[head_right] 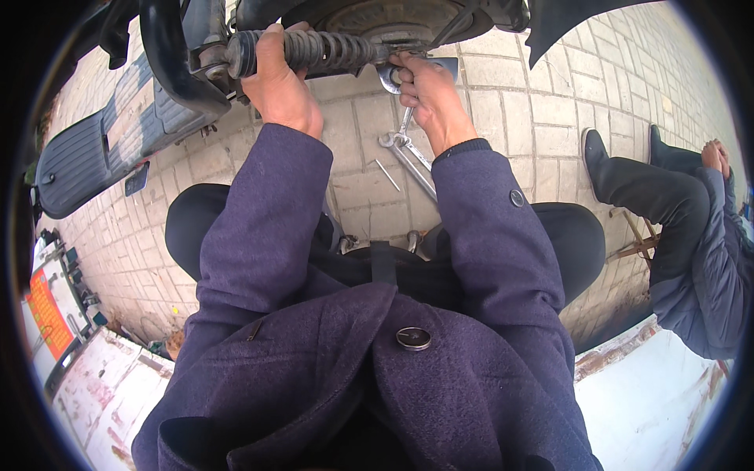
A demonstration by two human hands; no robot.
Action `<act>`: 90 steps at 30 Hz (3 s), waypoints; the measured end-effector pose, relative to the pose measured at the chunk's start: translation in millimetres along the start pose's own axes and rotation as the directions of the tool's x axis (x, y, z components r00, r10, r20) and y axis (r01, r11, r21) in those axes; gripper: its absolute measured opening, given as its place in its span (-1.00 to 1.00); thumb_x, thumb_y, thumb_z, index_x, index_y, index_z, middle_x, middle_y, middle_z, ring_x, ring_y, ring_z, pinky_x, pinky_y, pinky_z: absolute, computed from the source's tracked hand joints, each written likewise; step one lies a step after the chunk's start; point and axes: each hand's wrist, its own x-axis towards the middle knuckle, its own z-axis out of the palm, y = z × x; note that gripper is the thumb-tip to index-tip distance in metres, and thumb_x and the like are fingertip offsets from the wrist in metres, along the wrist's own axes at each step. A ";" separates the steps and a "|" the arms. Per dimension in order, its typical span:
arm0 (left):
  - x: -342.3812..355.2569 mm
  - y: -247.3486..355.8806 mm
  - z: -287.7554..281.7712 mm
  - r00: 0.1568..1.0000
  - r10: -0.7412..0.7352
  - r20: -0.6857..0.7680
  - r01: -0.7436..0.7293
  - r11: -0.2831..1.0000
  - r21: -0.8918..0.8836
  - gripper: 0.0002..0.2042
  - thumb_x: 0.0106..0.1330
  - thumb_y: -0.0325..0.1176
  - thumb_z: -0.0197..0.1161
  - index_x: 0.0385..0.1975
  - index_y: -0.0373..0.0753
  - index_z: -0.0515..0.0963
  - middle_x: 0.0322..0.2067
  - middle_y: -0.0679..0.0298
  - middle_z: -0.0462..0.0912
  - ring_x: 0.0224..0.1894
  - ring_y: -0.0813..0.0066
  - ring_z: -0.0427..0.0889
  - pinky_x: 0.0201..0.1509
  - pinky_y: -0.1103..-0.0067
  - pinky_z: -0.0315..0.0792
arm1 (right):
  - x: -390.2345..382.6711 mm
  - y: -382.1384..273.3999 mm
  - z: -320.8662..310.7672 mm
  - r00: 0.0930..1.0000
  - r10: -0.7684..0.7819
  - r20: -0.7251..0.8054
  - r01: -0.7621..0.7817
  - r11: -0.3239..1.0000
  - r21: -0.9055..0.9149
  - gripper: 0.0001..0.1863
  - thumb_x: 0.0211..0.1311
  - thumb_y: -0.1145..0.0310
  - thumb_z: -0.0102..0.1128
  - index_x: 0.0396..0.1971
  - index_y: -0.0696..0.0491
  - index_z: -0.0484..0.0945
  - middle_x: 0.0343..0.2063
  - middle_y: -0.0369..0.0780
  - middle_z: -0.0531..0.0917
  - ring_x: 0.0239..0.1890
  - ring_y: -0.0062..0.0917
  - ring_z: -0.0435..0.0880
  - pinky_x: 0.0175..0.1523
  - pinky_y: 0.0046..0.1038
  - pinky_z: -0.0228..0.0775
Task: The person uses a wrench to tighten a bolt on the rear suspension of a motorcycle. They repeatedly reposition the wrench and apply torque to the fastener while seated on the ground.
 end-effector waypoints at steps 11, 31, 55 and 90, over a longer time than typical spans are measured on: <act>0.6 1.4 0.1 1.000 -0.011 -0.001 0.011 1.000 0.011 -0.65 0.31 -0.20 0.32 -0.02 -0.24 0.48 -0.16 0.09 0.74 -0.10 0.37 0.69 0.13 0.34 0.50 | 4.1 4.4 1.1 0.992 -0.120 -0.047 0.117 0.991 -0.059 -0.82 0.47 0.39 0.21 -0.16 0.22 0.60 -0.58 -0.44 0.37 -0.67 -0.79 0.16 -0.61 -0.64 -0.06; 2.7 2.4 -0.9 0.999 -0.042 -0.006 0.042 0.998 0.042 -0.61 0.34 -0.24 0.29 0.07 -0.29 0.43 -0.14 0.00 0.72 -0.05 0.30 0.70 0.20 0.30 0.55 | 0.5 -10.9 0.3 0.987 -0.145 -0.068 0.110 0.921 -0.374 -0.80 0.41 0.32 0.25 -0.22 0.17 0.69 -0.59 -0.38 0.54 -0.69 -0.75 0.24 -0.61 -0.58 -0.05; 0.3 1.8 0.8 0.998 -0.051 -0.024 0.051 0.999 -0.009 -0.59 0.34 -0.24 0.33 0.07 -0.28 0.42 -0.14 0.03 0.71 -0.06 0.26 0.72 0.18 0.30 0.57 | -0.9 -2.4 4.6 0.974 -0.215 -0.068 0.184 0.932 -0.311 -0.81 0.41 0.30 0.29 -0.26 0.14 0.65 -0.59 -0.42 0.44 -0.66 -0.76 0.24 -0.58 -0.62 0.01; -94.1 -6.2 -48.8 0.592 -0.583 0.556 0.594 0.782 0.187 -0.78 0.50 -0.28 0.29 -0.05 -0.28 0.53 -0.34 0.24 0.67 -0.37 0.50 0.63 -0.33 0.59 0.52 | -167.1 -68.9 -17.0 0.944 -0.072 0.323 0.324 0.403 -0.856 -0.76 0.45 0.29 0.24 -0.12 0.18 0.66 -0.52 -0.37 0.62 -0.49 -0.71 0.53 -0.40 -0.60 0.35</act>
